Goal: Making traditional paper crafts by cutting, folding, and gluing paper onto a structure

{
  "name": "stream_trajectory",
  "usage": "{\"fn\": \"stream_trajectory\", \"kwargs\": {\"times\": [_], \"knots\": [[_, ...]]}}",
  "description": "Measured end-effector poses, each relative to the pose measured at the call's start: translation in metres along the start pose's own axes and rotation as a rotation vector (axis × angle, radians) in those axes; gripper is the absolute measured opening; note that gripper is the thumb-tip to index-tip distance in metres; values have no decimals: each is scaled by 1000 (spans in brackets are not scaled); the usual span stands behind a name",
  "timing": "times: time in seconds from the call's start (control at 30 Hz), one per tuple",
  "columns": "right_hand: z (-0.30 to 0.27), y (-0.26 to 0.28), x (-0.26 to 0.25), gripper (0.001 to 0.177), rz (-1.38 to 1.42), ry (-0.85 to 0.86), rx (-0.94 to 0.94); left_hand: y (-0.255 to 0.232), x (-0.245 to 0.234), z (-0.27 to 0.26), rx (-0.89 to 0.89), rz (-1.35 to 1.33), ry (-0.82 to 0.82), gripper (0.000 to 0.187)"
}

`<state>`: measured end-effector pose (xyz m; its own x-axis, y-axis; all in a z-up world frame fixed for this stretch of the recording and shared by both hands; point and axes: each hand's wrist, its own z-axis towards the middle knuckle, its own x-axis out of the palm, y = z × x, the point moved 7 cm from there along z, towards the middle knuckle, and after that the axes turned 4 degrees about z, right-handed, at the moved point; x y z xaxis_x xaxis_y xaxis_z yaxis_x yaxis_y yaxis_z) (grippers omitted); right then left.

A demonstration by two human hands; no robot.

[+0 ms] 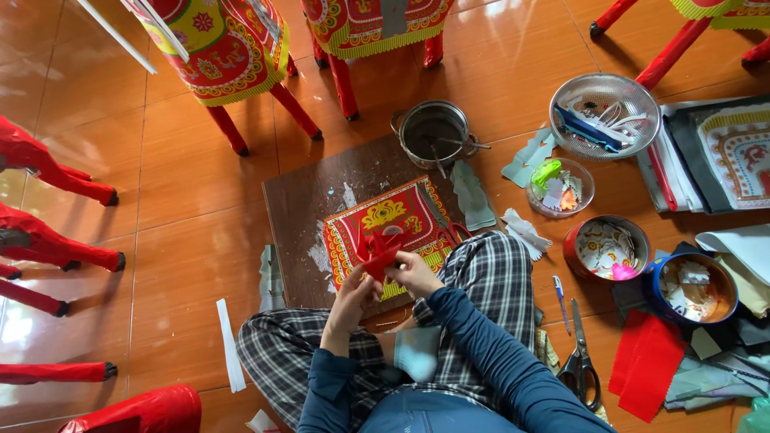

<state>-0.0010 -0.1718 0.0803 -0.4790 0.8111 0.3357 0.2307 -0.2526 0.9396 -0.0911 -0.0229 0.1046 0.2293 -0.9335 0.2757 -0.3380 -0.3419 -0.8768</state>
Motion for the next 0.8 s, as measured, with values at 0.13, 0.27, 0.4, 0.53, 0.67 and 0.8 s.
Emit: {"fn": "stream_trajectory", "kwargs": {"times": [0.13, 0.27, 0.4, 0.53, 0.67, 0.8], "knots": [[3, -25, -10, 16, 226, -79, 159, 9, -28, 21, 186, 201, -268, 18], [7, -40, -21, 20, 271, -166, 215, -10, -17, 13, 240, 297, -365, 17], [0, -36, -25, 15, 641, -178, 418, -1, -10, 15, 207, 165, -355, 12], [-4, -34, -28, 12, 880, -165, 403, 58, -22, 48, 73, -222, -280, 3], [-2, -35, -33, 18, 905, -153, 347, 44, 6, 43, -3, -364, -299, 7], [0, -35, -31, 19, 842, -116, 272, 23, 32, 43, 37, -384, -38, 14]]}}
